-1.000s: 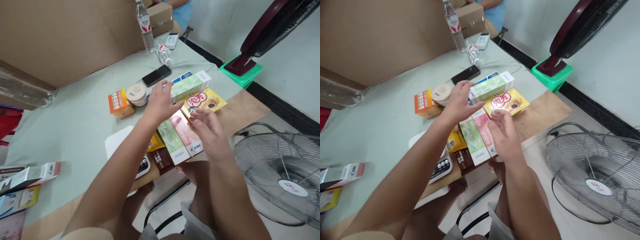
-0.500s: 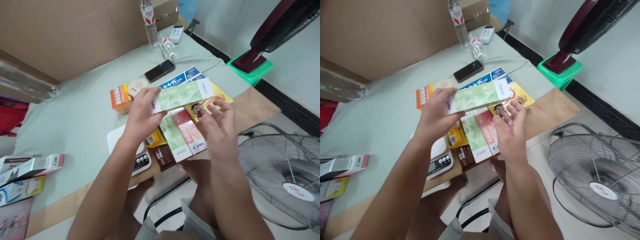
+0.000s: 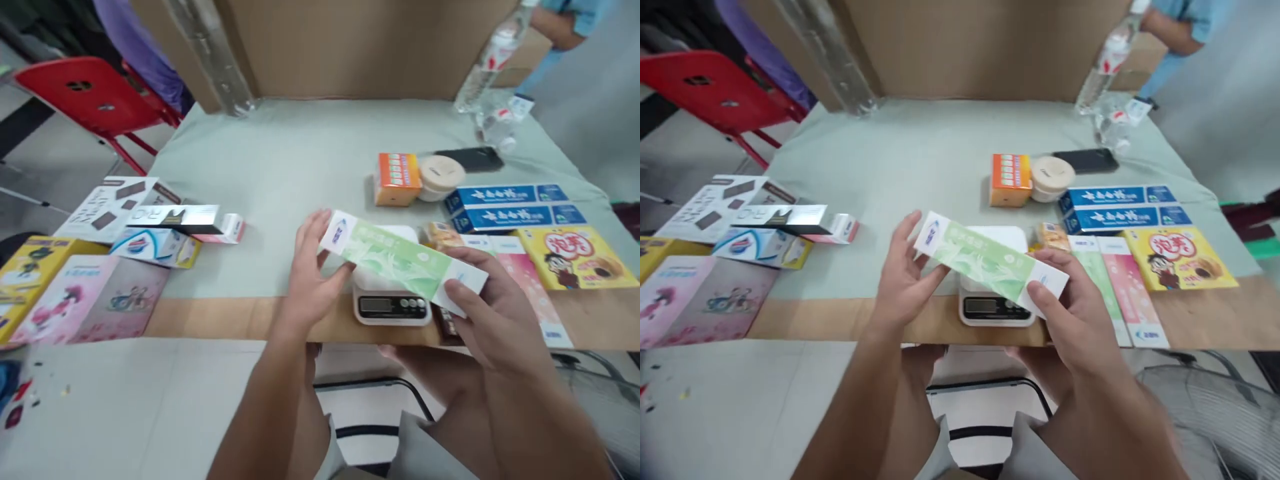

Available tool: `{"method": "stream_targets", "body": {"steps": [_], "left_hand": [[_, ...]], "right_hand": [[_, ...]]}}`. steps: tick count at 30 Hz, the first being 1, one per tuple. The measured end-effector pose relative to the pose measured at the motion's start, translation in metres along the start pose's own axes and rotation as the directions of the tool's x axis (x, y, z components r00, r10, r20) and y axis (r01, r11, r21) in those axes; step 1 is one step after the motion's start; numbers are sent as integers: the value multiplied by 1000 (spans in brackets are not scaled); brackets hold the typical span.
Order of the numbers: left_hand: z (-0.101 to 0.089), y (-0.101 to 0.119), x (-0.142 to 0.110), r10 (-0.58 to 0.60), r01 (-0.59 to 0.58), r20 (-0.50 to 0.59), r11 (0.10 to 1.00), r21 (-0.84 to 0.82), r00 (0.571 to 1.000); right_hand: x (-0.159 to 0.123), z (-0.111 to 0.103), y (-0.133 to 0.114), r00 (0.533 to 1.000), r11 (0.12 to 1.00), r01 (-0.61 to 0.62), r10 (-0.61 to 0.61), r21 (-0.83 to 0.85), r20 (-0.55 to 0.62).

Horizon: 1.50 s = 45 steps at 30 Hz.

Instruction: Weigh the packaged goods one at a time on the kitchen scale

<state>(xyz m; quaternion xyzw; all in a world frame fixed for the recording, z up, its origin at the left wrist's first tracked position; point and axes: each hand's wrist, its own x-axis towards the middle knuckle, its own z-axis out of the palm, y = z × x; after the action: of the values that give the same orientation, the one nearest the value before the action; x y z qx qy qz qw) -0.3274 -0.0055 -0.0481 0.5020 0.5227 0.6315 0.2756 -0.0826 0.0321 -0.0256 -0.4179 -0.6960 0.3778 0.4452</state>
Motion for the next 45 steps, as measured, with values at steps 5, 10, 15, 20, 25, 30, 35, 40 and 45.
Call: {"method": "stream_targets", "body": {"steps": [5, 10, 15, 20, 25, 30, 35, 40, 45], "left_hand": [[-9, -22, 11, -205, 164, -145, 953, -254, 968], [-14, -29, 17, -203, 197, -95, 978, -72, 975], [-8, -25, 22, -263, 259, -17, 958, -127, 965], [-8, -22, 23, -329, 305, -84, 927, -217, 941], [-25, -20, 27, -333, 257, -214, 912, -319, 918], [-56, -21, 27, -289, 80, -468, 906, -416, 835], [-87, -27, 26, -54, -81, -840, 990, -116, 540], [-107, -30, 24, -202, 33, -820, 975, -219, 535], [-111, -30, 23, -422, 107, -733, 893, -436, 533]], "right_hand": [[29, 44, -7, 992, 990, -127, 127, -57, -9], [34, 46, -2, 969, 857, -247, 216, -451, -122], [28, 44, 6, 994, 726, 7, -77, -688, -72], [36, 53, 0, 944, 601, 322, -261, -732, 201], [63, 58, -10, 853, 485, 510, -178, -710, 491], [120, 104, -34, 804, 557, 584, -295, -590, 517], [195, 231, -64, 764, 631, 579, -199, -516, 614], [231, 343, -65, 654, 668, 602, -100, -436, 750], [229, 385, -59, 597, 724, 550, 9, -417, 802]]}}
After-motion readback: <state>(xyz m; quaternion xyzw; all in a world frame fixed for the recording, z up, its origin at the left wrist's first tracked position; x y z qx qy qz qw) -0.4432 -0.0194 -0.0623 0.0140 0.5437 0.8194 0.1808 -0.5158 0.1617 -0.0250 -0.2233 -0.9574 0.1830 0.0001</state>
